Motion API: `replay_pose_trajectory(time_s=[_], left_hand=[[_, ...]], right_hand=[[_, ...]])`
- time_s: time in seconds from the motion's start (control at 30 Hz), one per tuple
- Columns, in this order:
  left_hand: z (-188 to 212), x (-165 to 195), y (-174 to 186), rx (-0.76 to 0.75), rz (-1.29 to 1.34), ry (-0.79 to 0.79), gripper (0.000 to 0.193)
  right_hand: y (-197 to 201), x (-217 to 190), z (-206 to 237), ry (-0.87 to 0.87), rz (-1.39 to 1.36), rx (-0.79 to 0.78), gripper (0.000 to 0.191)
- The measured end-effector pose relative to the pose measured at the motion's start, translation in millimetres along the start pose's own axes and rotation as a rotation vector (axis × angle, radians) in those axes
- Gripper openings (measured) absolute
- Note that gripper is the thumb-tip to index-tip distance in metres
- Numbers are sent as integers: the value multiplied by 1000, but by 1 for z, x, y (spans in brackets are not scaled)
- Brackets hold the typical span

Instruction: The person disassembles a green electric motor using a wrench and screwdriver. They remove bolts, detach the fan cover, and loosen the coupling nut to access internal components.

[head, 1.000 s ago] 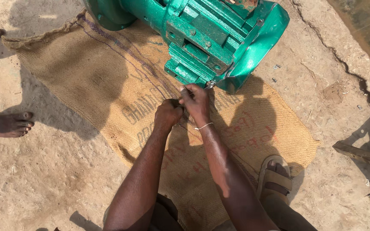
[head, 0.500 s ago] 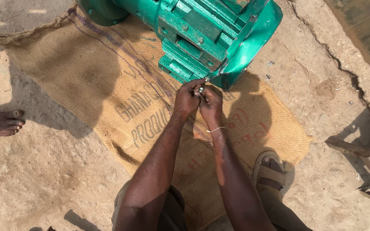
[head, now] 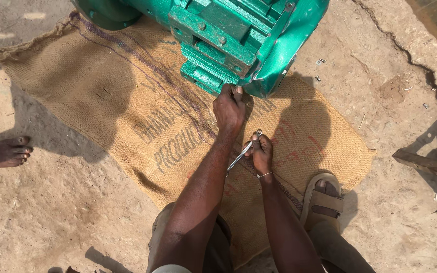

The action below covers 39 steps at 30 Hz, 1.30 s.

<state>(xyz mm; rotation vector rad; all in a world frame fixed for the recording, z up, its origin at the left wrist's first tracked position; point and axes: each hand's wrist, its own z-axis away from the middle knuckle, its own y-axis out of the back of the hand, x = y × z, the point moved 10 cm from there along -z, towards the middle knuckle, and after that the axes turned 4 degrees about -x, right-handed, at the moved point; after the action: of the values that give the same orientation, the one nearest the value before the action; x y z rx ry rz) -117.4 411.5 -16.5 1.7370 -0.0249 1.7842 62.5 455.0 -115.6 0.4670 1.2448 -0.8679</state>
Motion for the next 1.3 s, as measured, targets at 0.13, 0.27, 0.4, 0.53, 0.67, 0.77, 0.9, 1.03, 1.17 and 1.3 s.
replay_pose_trajectory(time_s=[0.13,0.27,0.4,0.53,0.67,0.77,0.9,1.03,1.17,1.3], left_hand=[[-8,-33,-21,-97,423,209,38],[-2,-54,-38,-133,628,421,41],[-2,-7,-21,-4,306,-76,24],[-2,-29,-34,-102,497,201,28],[14,-48,-73,-395,988,666,35],[5,-51,-56,-284,699,532,28],[2,-38,-55,-273,753,371,28],[11,-53,-66,-328,814,571,41],[9,-55,-59,-225,756,531,19],[7,-50,-65,-306,804,467,30]], right_hand=[[8,-1,4,24,165,14,19],[8,-7,5,18,173,34,16],[4,-9,4,19,184,1,18],[7,-1,4,-36,189,29,19],[8,4,4,-61,202,25,18],[9,2,4,-39,232,24,18],[11,5,4,-62,223,32,18],[13,6,4,-44,252,40,16],[14,2,4,3,283,46,17],[14,2,4,25,144,23,13]])
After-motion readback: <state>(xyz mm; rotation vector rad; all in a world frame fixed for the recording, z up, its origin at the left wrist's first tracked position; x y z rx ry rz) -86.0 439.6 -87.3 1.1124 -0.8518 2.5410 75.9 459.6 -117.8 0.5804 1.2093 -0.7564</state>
